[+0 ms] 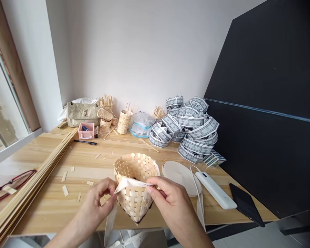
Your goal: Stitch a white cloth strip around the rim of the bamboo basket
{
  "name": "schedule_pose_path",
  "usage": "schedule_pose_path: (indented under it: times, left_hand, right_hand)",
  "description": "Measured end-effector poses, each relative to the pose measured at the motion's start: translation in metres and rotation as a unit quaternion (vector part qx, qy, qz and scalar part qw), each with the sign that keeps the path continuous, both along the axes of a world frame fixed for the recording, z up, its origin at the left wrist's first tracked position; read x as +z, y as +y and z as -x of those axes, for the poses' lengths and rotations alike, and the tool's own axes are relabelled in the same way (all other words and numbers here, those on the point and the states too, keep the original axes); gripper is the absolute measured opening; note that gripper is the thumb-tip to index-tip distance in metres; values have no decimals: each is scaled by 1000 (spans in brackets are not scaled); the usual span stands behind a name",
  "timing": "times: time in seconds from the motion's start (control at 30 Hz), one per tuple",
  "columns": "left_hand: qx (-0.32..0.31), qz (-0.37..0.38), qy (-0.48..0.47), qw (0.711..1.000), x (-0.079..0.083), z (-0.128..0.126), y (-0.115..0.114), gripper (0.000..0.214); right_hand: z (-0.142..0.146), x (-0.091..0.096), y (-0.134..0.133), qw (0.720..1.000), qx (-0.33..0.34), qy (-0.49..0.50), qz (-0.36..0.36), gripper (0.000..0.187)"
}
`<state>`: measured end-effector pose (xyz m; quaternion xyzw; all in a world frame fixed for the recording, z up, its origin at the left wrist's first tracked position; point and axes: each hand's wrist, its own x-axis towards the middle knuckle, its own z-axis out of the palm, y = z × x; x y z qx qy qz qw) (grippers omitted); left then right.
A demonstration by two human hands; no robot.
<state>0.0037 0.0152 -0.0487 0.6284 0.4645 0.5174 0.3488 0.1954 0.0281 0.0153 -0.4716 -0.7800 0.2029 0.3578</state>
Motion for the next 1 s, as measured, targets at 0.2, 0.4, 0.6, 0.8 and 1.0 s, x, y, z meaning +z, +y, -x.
schedule_pose_path:
  times: [0.2, 0.4, 0.6, 0.8, 1.0]
  left_hand:
    - [-146, 139, -193, 960, 27, 9, 0, 22]
    - [-178, 213, -167, 946, 52, 21, 11, 24]
    - [-185, 145, 17, 972, 59, 19, 34, 28]
    - [-189, 107, 107, 970, 74, 17, 39, 29]
    - [-215, 173, 60, 959, 78, 18, 42, 34]
  right_hand:
    - [-6, -1, -2, 1000, 5, 18, 21, 18]
    - [-6, -3, -3, 998, 16, 27, 45, 19]
    - [-9, -6, -3, 999, 20, 24, 19, 18]
    - [-11, -3, -6, 999, 27, 25, -12, 17]
    - [-11, -5, -7, 998, 29, 47, -16, 18]
